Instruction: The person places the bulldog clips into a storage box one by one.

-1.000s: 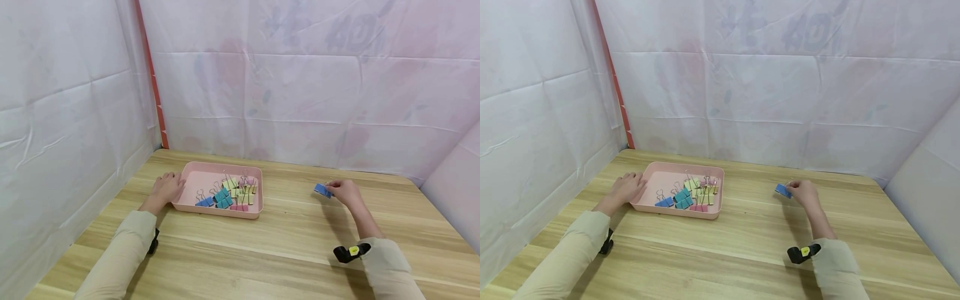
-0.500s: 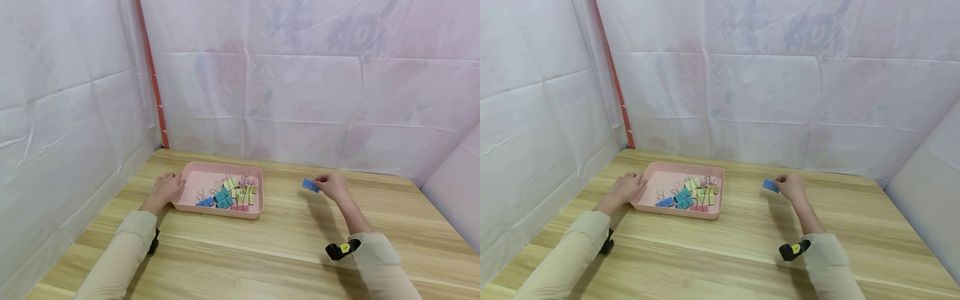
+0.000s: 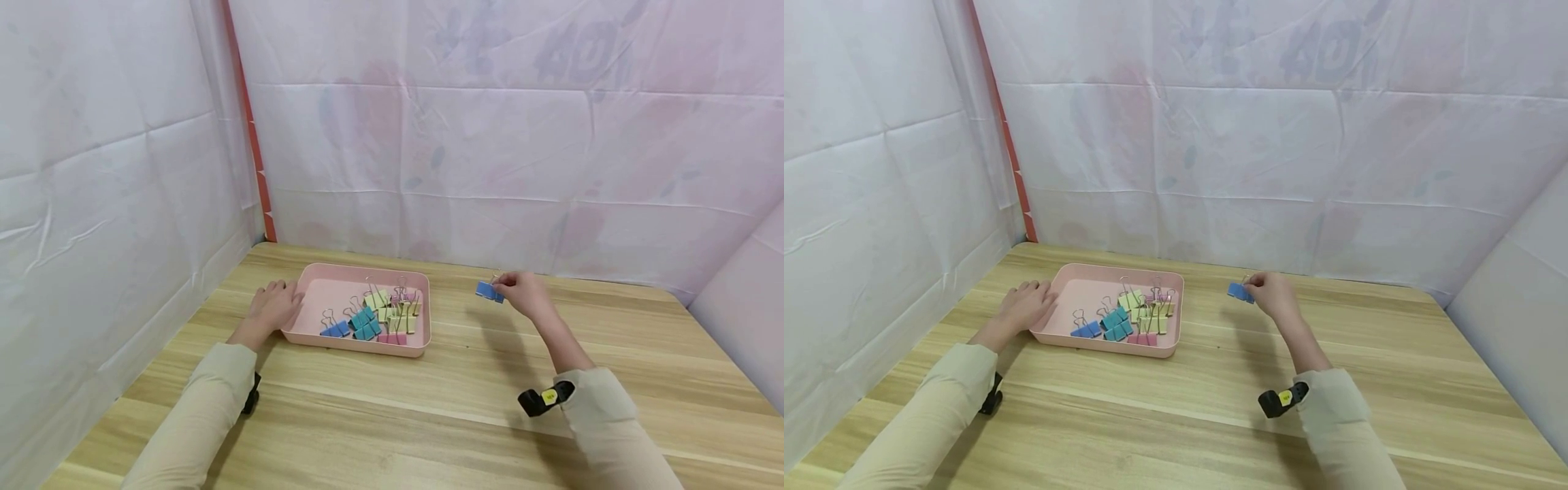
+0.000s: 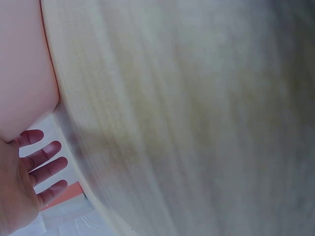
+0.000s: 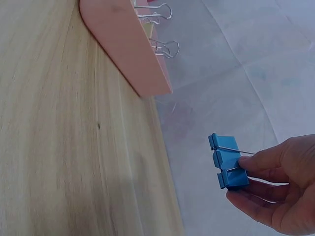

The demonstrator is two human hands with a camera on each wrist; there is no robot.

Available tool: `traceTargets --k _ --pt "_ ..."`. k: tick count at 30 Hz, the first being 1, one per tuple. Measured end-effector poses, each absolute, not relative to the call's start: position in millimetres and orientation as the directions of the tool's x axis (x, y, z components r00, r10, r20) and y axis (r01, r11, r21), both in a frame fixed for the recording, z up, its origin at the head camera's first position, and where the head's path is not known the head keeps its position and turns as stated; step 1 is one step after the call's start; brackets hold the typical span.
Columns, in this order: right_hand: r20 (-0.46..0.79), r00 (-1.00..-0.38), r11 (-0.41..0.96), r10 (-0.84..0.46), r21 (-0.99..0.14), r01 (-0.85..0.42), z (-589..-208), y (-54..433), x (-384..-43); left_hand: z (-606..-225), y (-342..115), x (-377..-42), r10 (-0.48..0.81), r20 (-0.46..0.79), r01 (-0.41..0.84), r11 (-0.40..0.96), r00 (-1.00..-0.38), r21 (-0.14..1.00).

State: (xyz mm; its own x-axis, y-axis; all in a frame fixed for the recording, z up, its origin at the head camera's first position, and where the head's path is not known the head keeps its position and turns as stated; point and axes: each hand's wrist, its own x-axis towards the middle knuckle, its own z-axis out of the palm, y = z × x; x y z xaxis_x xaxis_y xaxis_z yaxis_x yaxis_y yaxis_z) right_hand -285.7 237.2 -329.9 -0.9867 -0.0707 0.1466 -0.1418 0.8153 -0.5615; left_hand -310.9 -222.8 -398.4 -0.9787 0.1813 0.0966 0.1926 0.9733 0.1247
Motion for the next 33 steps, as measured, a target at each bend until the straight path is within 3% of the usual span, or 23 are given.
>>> traceTargets --k 33 --pt "0.229 -0.958 0.818 -0.174 -0.509 -0.27 -313.1 168.8 -297.2 -393.1 -220.3 -308.2 0.18 0.063 0.187 0.973 -0.982 0.132"
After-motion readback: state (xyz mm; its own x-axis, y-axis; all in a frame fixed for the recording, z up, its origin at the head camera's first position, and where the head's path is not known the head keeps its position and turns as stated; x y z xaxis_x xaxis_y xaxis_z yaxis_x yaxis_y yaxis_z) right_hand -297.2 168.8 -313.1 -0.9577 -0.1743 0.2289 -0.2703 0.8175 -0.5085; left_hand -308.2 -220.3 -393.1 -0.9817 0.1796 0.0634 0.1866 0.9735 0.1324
